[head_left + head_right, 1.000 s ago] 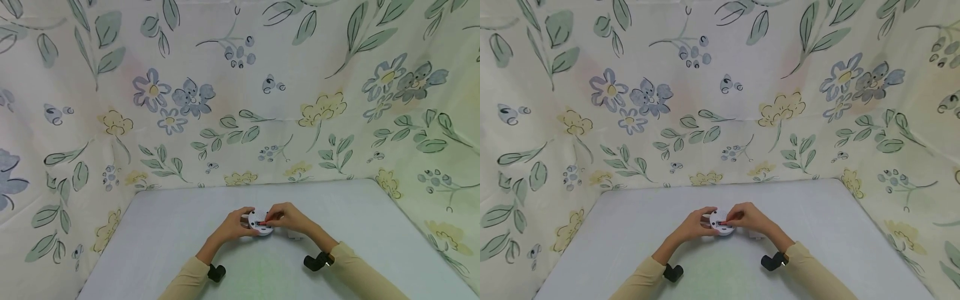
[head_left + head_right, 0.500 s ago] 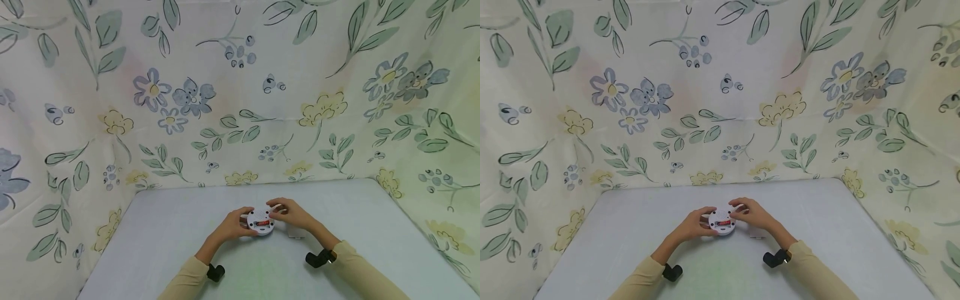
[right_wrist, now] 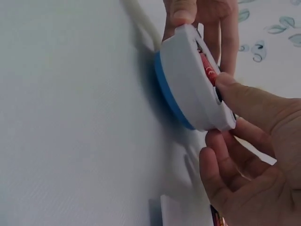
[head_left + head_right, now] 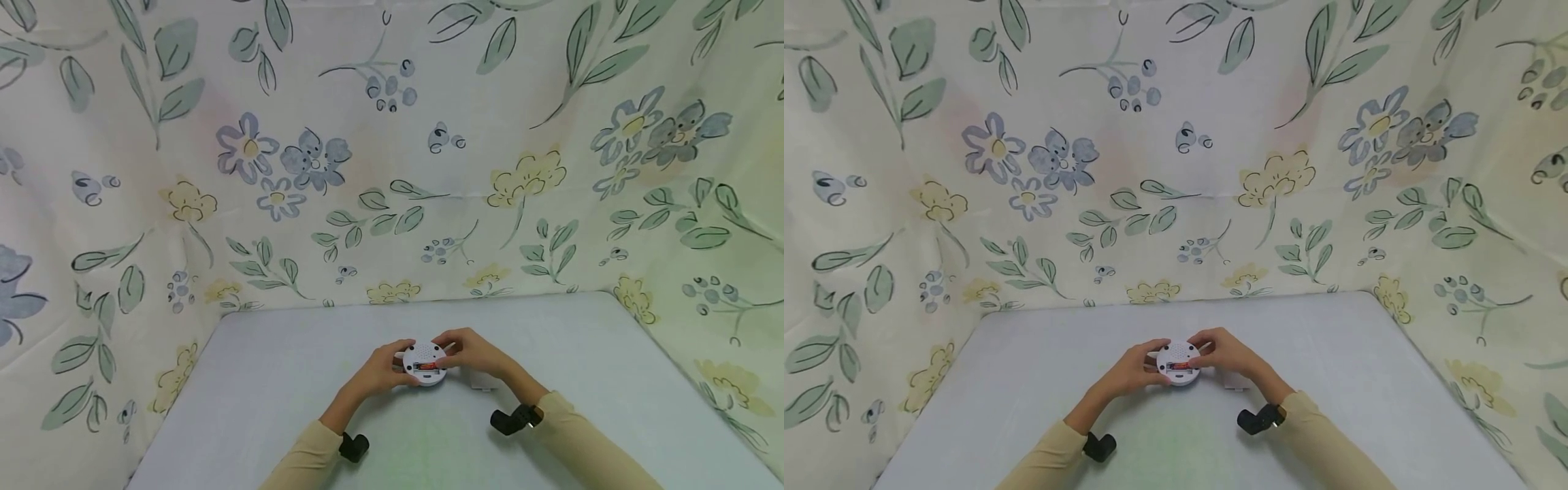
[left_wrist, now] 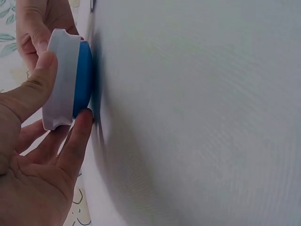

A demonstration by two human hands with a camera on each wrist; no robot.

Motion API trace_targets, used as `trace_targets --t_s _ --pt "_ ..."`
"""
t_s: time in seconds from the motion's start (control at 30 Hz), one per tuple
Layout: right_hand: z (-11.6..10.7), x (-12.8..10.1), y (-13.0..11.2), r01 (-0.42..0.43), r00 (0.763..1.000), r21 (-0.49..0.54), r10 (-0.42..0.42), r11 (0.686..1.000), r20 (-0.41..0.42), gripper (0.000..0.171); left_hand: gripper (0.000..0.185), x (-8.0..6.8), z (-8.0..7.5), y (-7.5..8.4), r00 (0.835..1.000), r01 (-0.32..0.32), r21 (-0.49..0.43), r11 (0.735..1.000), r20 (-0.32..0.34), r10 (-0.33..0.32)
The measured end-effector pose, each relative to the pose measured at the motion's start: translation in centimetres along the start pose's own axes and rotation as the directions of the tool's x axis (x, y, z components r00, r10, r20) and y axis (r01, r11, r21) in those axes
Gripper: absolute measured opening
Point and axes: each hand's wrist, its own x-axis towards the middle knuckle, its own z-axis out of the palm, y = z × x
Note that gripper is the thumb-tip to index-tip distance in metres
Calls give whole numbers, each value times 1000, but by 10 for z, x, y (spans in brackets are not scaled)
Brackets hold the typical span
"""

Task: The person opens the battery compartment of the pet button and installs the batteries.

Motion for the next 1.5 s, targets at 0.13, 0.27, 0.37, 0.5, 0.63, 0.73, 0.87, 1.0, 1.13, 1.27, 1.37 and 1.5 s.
trace_targets --t_s 0.13,0.27,0.37,0.5,0.63,0.73,0.87,1.0,1.13,1.27,1.37,1.5 --pt "3 2 -1 -18 999 17 19 1000 -33 38 76 0 -1 0 1000 9 14 1000 1 -9" --pt "7 3 2 -26 998 52 29 998 -60 37 77 1 -1 1 1000 11 6 1000 6 -11" --pt "9 3 3 -19 997 77 24 997 -71 35 77 2 -1 2 1000 10 -2 1000 10 -10" --pt "9 1 1 4 998 64 0 998 -62 35 77 2 -1 2 1000 19 -17 1000 15 -19" --pt "6 -1 0 31 998 37 -29 999 -53 40 77 0 -3 3 1000 22 -24 999 16 -22" --pt "2 -5 1 44 997 41 -41 998 -60 43 76 0 -3 3 1000 18 -18 1000 18 -18" --pt "-6 -12 7 68 995 46 -65 997 -77 44 76 0 -3 2 999 23 -23 999 27 -22" --pt "-18 -20 15 83 990 17 -81 996 -120 42 77 0 -4 0 999 31 -25 999 30 -30" --pt "-30 -30 23 70 983 -6 -70 998 -173 44 78 0 -5 -1 999 27 -31 999 30 -26" --pt "-38 -37 30 38 979 -4 -38 999 -200 46 78 0 -4 -2 999 22 -44 999 30 -20" --pt "-42 -40 32 43 978 -4 -43 999 -203 46 78 0 -4 -2 999 23 -42 999 28 -21" --pt "-46 -43 37 67 977 13 -63 998 -201 47 78 0 -3 -2 999 29 -36 999 25 -28"
